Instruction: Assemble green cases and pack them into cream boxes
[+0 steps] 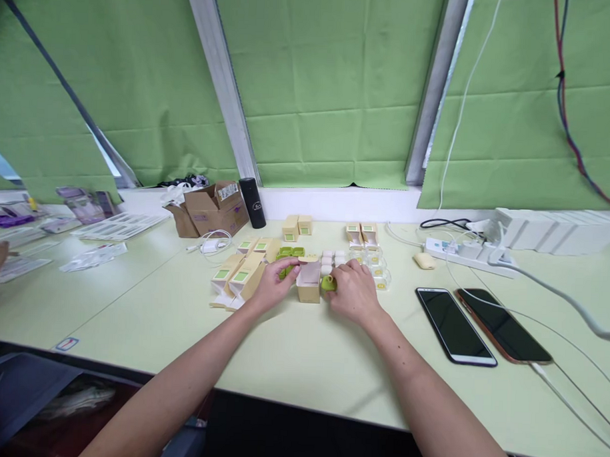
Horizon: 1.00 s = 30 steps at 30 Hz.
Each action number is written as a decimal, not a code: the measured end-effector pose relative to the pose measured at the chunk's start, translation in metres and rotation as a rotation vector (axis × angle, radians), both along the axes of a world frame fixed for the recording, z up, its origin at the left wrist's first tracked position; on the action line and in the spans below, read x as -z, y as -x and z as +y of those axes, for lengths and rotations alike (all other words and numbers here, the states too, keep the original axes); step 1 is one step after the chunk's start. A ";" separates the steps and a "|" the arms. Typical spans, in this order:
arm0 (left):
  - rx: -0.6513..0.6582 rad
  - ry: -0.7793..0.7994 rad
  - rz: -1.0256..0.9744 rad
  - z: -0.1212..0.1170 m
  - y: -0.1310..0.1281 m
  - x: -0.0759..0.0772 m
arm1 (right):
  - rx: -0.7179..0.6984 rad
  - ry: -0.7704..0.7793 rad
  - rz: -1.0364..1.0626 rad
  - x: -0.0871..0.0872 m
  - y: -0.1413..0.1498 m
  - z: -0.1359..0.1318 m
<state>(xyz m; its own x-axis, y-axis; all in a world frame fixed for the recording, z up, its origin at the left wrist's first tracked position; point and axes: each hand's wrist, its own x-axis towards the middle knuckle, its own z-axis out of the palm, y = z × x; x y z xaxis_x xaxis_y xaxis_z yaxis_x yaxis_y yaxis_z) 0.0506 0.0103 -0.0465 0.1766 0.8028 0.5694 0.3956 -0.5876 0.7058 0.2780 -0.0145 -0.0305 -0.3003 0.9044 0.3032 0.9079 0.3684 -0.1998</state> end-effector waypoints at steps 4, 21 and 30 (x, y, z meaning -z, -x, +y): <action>0.036 0.082 -0.071 0.003 0.000 0.002 | 0.001 -0.003 -0.008 0.000 0.000 0.000; 0.084 0.192 -0.179 0.000 -0.003 -0.001 | -0.006 -0.020 -0.037 -0.001 0.000 -0.001; 0.169 0.369 -0.316 0.001 0.000 -0.003 | -0.006 -0.013 -0.034 -0.001 0.000 -0.001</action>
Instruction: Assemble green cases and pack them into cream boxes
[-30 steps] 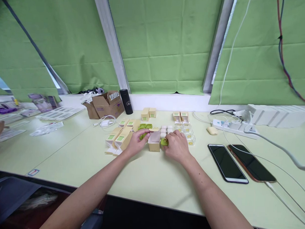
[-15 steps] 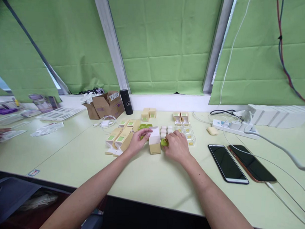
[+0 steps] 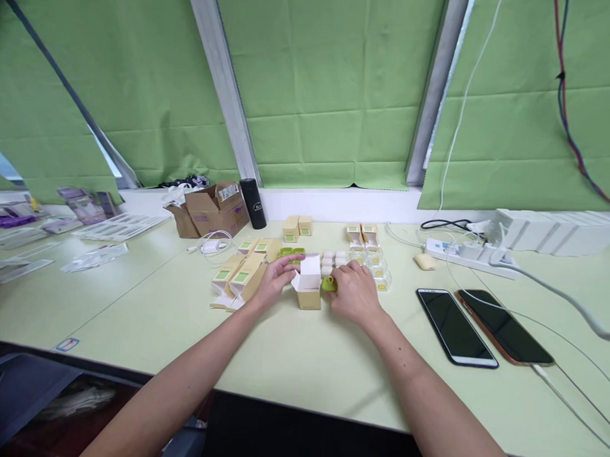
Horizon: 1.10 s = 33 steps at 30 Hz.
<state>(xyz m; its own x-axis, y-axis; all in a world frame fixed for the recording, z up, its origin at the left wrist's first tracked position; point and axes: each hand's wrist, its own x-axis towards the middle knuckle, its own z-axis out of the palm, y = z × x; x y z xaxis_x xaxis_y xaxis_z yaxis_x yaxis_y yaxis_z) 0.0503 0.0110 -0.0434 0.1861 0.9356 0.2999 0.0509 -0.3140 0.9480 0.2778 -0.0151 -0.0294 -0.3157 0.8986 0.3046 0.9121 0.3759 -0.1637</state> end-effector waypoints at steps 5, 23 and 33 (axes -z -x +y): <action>-0.004 0.038 -0.003 0.005 0.004 0.003 | -0.002 -0.006 -0.005 0.000 0.000 0.000; 0.002 0.057 0.007 0.007 0.005 0.008 | 0.050 -0.021 0.095 -0.002 -0.009 0.005; -0.014 0.006 0.051 0.006 0.004 0.009 | -0.090 -0.153 0.952 0.002 -0.003 0.003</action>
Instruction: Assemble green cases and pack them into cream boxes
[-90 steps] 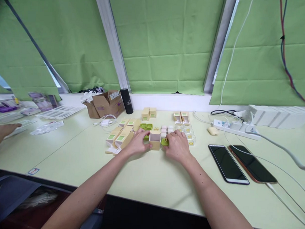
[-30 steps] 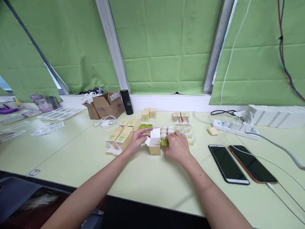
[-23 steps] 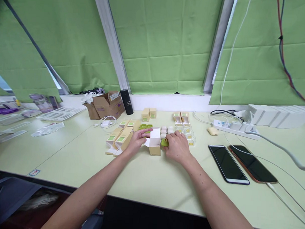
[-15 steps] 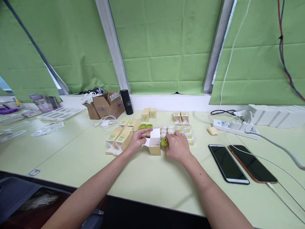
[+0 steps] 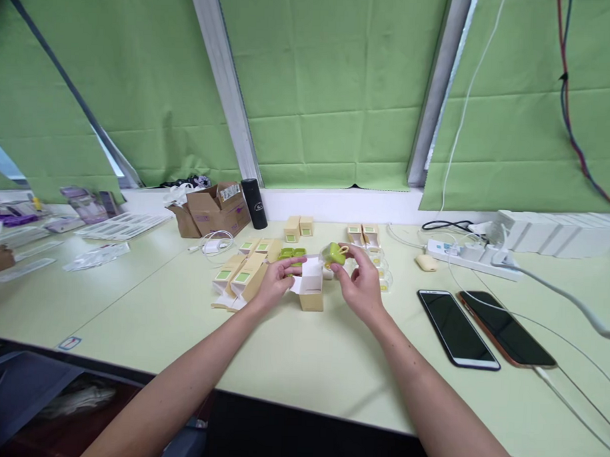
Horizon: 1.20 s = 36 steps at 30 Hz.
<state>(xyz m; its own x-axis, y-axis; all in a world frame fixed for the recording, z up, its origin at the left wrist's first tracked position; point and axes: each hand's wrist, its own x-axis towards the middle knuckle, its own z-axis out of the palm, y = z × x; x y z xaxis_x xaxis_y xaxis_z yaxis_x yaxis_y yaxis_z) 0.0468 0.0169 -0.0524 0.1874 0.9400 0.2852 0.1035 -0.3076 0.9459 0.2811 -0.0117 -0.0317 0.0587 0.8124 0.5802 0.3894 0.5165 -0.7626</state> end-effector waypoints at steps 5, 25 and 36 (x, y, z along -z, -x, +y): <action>0.004 -0.011 -0.014 0.000 -0.001 0.000 | -0.186 -0.016 0.012 -0.002 0.017 -0.013; 0.049 0.013 -0.063 0.001 -0.002 0.003 | -0.180 -0.115 -0.382 0.006 0.008 -0.006; 0.066 0.035 -0.098 -0.001 -0.002 0.002 | -0.161 -0.106 -0.455 0.012 0.013 -0.011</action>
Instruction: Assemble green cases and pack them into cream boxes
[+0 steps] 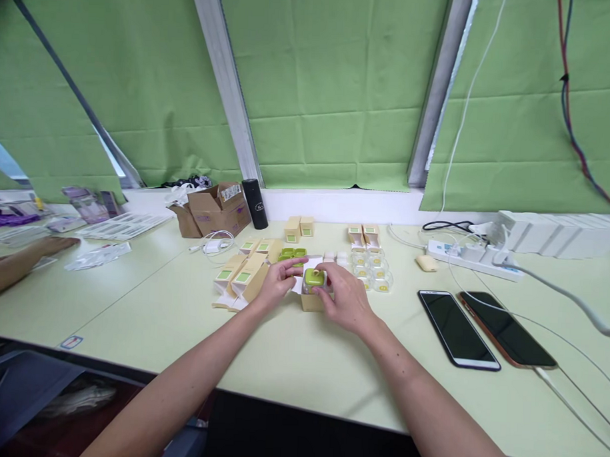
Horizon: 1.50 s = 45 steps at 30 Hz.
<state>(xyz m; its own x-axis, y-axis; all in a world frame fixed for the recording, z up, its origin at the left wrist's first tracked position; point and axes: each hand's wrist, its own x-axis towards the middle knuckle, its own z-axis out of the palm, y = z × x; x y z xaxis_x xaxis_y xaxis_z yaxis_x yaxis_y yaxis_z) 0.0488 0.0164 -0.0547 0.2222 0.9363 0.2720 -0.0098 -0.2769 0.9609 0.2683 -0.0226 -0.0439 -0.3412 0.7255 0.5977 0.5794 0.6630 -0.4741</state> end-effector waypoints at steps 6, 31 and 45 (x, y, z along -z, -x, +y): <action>-0.007 -0.014 -0.016 0.000 -0.001 -0.002 | -0.005 0.004 -0.030 0.003 0.004 -0.003; 0.000 0.000 -0.036 -0.003 -0.005 -0.005 | 0.012 0.124 0.200 0.013 0.019 0.009; -0.003 0.010 -0.011 -0.004 -0.004 -0.007 | 0.026 0.133 0.243 0.011 0.017 0.007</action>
